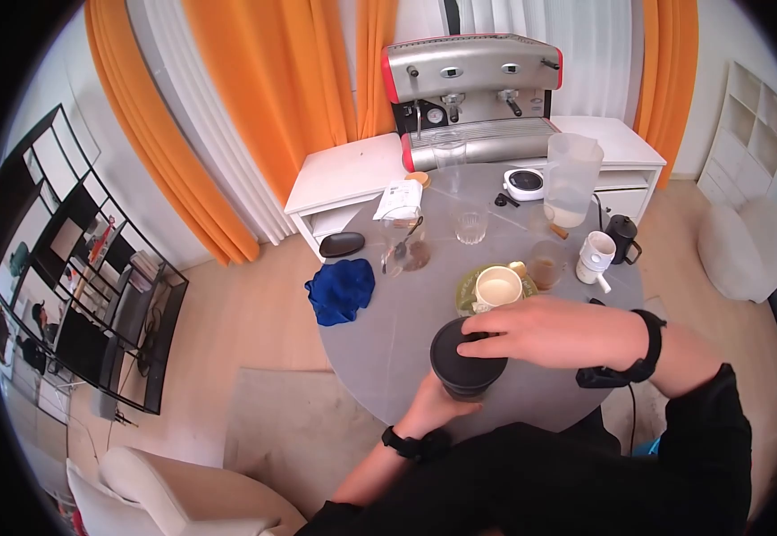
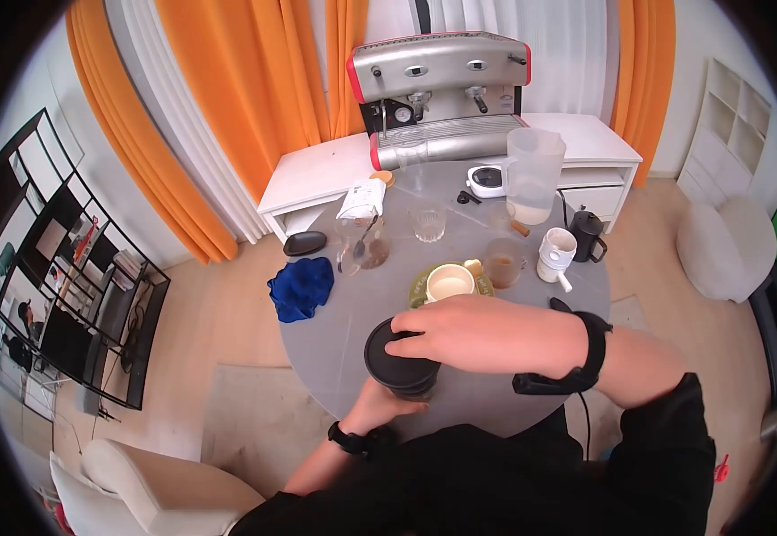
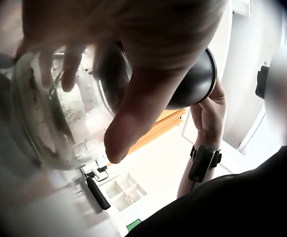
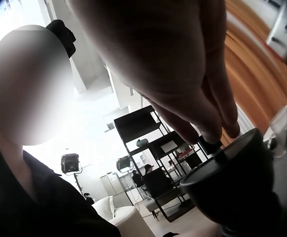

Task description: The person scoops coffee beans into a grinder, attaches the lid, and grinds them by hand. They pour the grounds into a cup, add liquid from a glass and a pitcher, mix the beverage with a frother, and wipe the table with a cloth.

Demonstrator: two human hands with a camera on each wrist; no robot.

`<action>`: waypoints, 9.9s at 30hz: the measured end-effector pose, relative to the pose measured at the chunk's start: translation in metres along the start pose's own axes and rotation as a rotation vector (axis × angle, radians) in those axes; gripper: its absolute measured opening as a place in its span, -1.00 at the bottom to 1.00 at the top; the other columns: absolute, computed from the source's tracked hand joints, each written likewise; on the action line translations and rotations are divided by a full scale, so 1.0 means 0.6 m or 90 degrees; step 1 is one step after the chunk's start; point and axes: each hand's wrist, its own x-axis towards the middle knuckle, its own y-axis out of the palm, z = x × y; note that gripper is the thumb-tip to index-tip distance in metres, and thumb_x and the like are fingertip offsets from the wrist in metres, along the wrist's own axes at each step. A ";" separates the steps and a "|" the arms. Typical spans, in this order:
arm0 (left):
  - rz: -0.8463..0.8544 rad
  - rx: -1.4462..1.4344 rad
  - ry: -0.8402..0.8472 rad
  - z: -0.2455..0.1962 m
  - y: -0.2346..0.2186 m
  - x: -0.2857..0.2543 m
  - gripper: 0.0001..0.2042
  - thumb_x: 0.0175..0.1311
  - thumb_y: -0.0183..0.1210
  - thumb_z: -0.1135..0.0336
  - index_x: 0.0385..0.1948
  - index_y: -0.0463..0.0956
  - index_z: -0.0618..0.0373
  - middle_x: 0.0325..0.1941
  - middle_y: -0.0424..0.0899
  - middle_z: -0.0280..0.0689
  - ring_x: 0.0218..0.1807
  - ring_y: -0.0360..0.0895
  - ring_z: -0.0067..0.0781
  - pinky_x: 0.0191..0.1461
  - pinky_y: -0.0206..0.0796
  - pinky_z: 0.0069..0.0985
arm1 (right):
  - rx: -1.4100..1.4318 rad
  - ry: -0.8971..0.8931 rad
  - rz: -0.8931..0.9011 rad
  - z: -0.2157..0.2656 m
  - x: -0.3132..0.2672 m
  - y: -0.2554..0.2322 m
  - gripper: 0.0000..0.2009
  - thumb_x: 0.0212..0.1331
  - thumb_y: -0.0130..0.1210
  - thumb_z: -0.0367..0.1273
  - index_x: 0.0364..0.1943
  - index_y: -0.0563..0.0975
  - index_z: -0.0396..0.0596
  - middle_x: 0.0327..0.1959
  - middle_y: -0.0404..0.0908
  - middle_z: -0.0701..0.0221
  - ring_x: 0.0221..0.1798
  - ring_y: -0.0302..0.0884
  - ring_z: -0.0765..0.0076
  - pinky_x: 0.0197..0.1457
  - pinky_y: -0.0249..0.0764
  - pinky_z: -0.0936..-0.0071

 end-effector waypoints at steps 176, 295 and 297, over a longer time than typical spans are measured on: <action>0.032 0.063 0.107 -0.026 0.005 0.010 -0.20 -0.11 0.51 0.55 0.26 0.27 0.16 0.24 0.45 -0.29 0.28 0.41 -0.41 0.33 0.34 -0.33 | 0.109 -0.114 -0.041 -0.065 0.077 0.057 -0.65 0.09 0.30 -0.14 -0.52 0.50 -0.14 -0.54 0.53 0.29 -0.39 0.54 0.10 -0.31 0.44 0.29; 0.120 0.004 0.082 -0.030 0.011 -0.022 -0.23 -0.06 0.53 0.43 0.27 0.31 0.17 0.26 0.46 -0.27 0.33 0.36 -0.40 0.37 0.26 -0.34 | 0.138 -0.146 -0.016 -0.028 0.012 0.035 -0.68 0.11 0.27 -0.19 -0.22 0.60 -0.17 -0.22 0.61 0.30 -0.05 0.54 0.11 0.05 0.46 0.26; 0.166 -0.011 0.069 -0.036 0.005 -0.019 -0.20 -0.04 0.52 0.40 0.30 0.26 0.16 0.27 0.43 -0.27 0.31 0.36 -0.43 0.35 0.27 -0.37 | 0.126 -0.175 -0.009 -0.029 0.014 0.034 -0.71 0.17 0.22 -0.21 -0.21 0.59 -0.17 -0.23 0.57 0.32 -0.07 0.53 0.13 0.02 0.47 0.27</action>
